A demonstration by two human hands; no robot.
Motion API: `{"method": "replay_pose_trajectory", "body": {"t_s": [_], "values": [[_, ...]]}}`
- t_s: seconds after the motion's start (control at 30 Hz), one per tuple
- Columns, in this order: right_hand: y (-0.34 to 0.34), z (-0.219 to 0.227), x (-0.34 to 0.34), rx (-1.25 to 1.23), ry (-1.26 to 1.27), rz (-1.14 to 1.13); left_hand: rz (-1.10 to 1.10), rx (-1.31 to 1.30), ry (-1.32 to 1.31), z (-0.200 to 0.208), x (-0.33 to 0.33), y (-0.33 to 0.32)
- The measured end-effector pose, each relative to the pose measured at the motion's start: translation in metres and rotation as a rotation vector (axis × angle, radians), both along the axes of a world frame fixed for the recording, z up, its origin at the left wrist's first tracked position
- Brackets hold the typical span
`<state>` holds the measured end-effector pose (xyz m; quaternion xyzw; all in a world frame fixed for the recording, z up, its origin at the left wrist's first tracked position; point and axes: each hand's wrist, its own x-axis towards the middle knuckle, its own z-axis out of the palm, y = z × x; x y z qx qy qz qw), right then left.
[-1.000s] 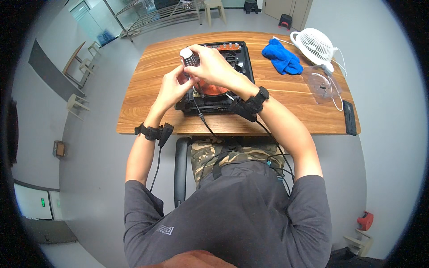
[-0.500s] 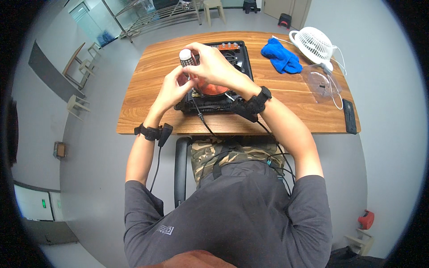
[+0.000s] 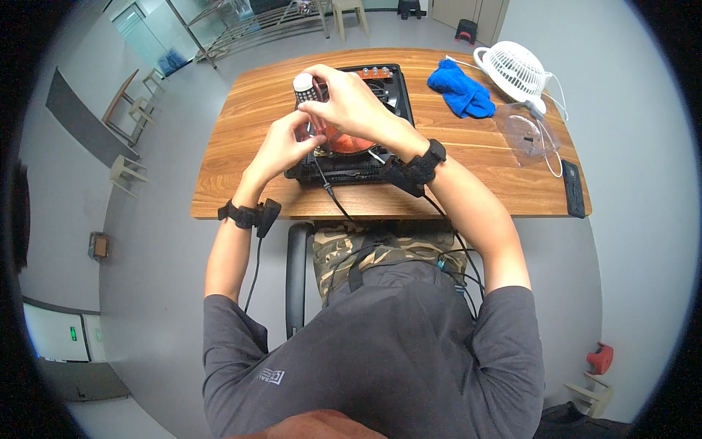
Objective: The person disassembles a black electronic device on a wooden table. They use a screwdriver to remove screws from the casing, lift the cover to expose internal components, and continue unscrewing parts to separate the device into its main components.
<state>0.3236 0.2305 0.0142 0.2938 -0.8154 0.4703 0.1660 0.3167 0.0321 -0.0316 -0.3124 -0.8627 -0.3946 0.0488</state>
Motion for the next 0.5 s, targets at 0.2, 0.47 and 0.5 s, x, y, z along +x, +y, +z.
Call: {"method": "replay_pose_trajectory", "body": {"t_s": [0.2,0.47,0.5], "values": [[0.007,0.0,0.0,0.064,0.107,-0.137,-0.055,-0.389,0.195,-0.023,-0.004,0.0],[0.018,-0.005,-0.003,-0.005,0.111,-0.133,-0.114,-0.603,0.311,-0.022,-0.008,0.012],[0.02,-0.005,-0.003,-0.014,0.086,-0.136,-0.116,-0.638,0.328,-0.023,-0.009,0.014]]}}
